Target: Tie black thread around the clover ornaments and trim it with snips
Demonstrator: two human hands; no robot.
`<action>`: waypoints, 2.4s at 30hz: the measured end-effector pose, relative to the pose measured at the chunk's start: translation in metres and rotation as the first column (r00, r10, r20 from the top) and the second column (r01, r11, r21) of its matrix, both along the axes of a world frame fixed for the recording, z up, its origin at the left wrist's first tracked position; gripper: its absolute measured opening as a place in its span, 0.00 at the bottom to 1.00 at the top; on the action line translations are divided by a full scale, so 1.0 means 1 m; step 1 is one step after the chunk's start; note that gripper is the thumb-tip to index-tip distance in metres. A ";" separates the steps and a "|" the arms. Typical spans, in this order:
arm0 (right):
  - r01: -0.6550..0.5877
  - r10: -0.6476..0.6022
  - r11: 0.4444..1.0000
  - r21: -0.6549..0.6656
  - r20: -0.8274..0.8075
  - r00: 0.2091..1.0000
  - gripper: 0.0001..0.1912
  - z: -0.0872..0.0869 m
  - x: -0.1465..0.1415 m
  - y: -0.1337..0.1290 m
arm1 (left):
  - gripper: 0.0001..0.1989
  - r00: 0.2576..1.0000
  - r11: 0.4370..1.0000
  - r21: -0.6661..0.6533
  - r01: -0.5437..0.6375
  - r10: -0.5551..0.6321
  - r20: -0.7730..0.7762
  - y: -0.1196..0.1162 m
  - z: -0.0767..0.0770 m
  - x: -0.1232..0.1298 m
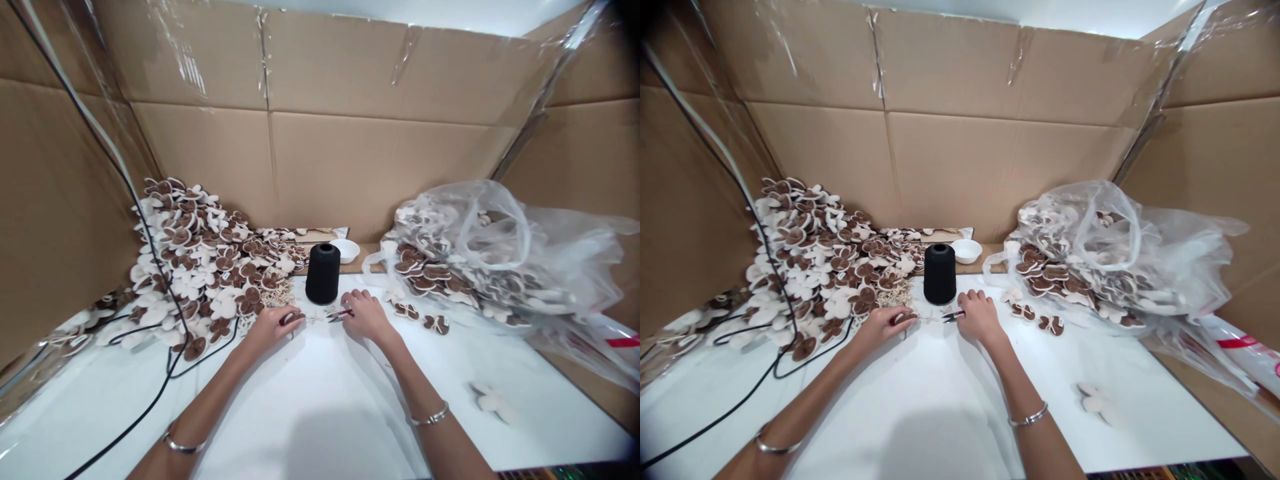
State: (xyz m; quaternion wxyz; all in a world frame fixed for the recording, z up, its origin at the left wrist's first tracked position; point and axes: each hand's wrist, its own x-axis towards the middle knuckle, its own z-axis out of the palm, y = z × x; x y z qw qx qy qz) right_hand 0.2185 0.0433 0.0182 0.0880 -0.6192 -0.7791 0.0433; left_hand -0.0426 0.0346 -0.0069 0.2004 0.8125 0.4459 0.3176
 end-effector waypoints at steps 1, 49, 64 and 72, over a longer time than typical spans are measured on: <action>0.005 -0.004 1.000 -0.030 0.041 0.999 0.20 0.000 0.003 -0.001 | 0.13 1.000 1.000 0.003 -0.011 0.011 -0.012 0.000 0.000 0.000; -0.596 -0.518 0.566 -0.569 -0.808 0.280 0.23 -0.029 -0.066 -0.022 | 0.12 0.977 0.980 0.113 -0.164 0.177 -0.118 0.006 -0.014 0.006; -0.624 -0.497 0.568 -0.536 -0.828 0.259 0.24 -0.034 -0.065 -0.020 | 0.09 0.984 0.979 0.125 -0.161 0.169 -0.056 0.003 -0.008 0.009; -0.628 -0.491 0.565 -0.535 -0.829 0.265 0.24 -0.036 -0.065 -0.018 | 0.07 0.986 0.983 0.085 -0.165 0.167 -0.016 0.002 -0.008 0.009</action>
